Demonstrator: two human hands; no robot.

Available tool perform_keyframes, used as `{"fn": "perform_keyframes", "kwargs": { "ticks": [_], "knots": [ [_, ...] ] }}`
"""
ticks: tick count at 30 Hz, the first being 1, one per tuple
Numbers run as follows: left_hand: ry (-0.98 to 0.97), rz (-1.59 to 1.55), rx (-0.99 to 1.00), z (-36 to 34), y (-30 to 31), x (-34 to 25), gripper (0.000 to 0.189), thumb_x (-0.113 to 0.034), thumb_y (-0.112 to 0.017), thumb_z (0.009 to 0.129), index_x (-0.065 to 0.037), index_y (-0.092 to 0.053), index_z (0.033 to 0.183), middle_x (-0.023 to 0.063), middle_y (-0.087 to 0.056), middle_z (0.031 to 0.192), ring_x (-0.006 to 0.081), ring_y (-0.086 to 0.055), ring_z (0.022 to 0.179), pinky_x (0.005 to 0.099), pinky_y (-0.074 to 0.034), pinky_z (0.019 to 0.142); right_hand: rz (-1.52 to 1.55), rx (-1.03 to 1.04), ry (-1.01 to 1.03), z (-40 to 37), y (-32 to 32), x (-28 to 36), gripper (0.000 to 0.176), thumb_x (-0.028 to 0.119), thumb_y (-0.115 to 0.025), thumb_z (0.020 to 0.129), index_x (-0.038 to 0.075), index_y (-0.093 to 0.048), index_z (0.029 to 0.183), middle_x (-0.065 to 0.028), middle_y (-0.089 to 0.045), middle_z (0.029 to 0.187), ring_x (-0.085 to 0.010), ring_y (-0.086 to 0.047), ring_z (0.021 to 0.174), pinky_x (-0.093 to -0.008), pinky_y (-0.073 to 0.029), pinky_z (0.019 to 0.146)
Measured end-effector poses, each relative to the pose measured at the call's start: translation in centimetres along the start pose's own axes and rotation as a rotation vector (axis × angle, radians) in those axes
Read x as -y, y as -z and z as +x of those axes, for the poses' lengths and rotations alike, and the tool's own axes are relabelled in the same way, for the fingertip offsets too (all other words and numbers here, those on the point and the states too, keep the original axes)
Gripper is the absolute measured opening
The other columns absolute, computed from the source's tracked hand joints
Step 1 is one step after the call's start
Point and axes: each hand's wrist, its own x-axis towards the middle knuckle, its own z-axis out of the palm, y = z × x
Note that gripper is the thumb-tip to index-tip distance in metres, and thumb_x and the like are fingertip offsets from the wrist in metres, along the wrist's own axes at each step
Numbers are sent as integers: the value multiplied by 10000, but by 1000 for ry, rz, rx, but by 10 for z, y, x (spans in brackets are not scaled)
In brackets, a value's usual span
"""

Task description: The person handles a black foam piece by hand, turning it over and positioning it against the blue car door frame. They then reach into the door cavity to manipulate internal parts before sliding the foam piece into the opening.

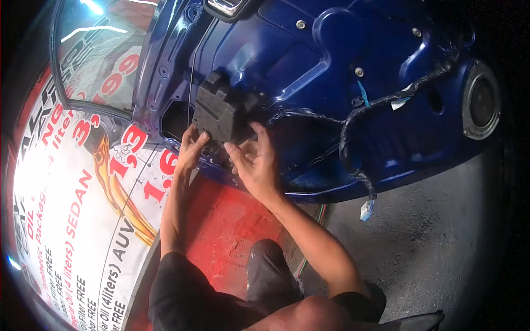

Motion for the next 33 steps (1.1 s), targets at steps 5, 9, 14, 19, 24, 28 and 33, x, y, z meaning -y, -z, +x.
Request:
{"fn": "perform_keyframes", "kwargs": {
  "ticks": [5, 9, 14, 19, 24, 28, 33],
  "knots": [
    [3, -35, 18, 5, 3, 6, 791, -453, -782, 798, 22, -481, 1355, 102, -598, 1261, 207, -545, 1162, 354, -403, 1010, 57, 33, 3, -1, -2, -1, 688, 152, -682, 921, -25, -241, 1419, -75, -628, 767, -108, -600, 579, -224, -476, 527],
    [1, -65, 10, 3, 2, 5, 787, -449, -796, 784, 22, -495, 1338, 99, -602, 1249, 208, -551, 1156, 350, -412, 1007, 274, 111, -87, 2, -2, 5, 674, 134, -677, 921, -6, -217, 1392, -98, -637, 796, -118, -611, 591, -228, -493, 538],
    [-18, -65, 38, 0, -1, -3, 790, -456, -800, 778, 35, -503, 1320, 103, -605, 1235, 202, -559, 1140, 345, -419, 999, 270, 86, -82, 3, -1, 6, 573, 105, -719, 890, 14, -326, 1297, -76, -615, 795, -82, -582, 635, -201, -457, 548],
    [35, -64, 66, 0, 2, -5, 791, -457, -799, 779, 35, -502, 1324, 99, -612, 1225, 195, -561, 1131, 343, -419, 996, 190, 64, -18, -2, -5, 2, 559, 103, -730, 881, 20, -347, 1280, -81, -619, 853, -73, -580, 675, -208, -461, 562],
    [-2, -69, 68, -3, -8, -19, 817, -457, -798, 778, 30, -486, 1355, 91, -616, 1229, 190, -554, 1152, 336, -407, 1014, 121, 64, 0, -6, -8, 1, 557, 101, -740, 871, 17, -361, 1272, -72, -616, 859, -72, -572, 673, -210, -457, 568],
    [19, -64, 91, -4, -5, -23, 820, -443, -798, 783, 31, -475, 1370, 93, -607, 1253, 190, -546, 1166, 332, -399, 1025, 64, 49, 40, -8, -13, 0, 556, 102, -743, 868, 13, -373, 1273, -66, -615, 857, -75, -568, 665, -209, -454, 566],
    [0, -62, 109, -4, -1, -22, 816, -422, -801, 786, 25, -469, 1381, 91, -604, 1261, 188, -538, 1175, 335, -395, 1029, 0, 38, 62, -12, -18, -2, 553, 123, -750, 865, 11, -387, 1266, -64, -611, 856, -81, -566, 660, -214, -457, 571]
  ]
}}
